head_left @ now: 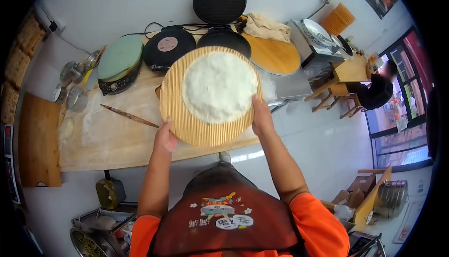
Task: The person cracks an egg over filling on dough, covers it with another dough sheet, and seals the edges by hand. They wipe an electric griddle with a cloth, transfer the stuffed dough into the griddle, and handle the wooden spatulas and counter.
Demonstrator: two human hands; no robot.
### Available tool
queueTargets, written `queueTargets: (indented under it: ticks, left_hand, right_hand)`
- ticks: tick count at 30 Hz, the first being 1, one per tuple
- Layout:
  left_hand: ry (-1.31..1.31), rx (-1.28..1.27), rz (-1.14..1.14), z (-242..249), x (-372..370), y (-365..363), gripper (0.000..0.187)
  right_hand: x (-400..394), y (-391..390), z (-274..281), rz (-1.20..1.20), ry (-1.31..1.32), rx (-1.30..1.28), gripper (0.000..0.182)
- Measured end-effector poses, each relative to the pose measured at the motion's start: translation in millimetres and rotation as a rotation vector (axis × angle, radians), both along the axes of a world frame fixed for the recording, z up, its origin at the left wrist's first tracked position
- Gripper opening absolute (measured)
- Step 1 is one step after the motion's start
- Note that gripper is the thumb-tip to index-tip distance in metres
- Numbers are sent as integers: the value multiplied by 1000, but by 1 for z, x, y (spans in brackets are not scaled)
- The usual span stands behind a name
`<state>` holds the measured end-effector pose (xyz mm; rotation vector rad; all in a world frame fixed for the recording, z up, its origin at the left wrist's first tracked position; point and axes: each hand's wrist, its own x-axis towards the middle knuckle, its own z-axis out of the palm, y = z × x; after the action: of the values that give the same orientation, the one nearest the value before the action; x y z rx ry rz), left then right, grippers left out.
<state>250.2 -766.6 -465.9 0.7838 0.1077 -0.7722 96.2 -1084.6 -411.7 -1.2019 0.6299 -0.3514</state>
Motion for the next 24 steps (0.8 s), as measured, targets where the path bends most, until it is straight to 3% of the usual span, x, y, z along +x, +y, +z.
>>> queueTargets:
  ticks: [3,4,7,9,17,24]
  left_hand:
    - [31,7,65,-12,-27,-17,47]
    - [25,21,67,-10,-32,-23,45]
    - [61,75,67,-20,-51,-25,43]
    - [67,56,46,-49,-30,-41,44]
    - [27,42,87,-16,20,-101,48]
    - [-10,123,192,-2,108,-164,44]
  right_hand:
    - [-25,-4,11,-127,41,-19,48]
    - [-34,5,1,-227,-72,77,46]
    - [-45,-7,8,-135,-12,138,46]
    - [-38,-29,-7,-105,24,186,47]
    - [18,-87,-36,-88,-20,248,49]
    - [117,-156,-43,-54,-2,383,48]
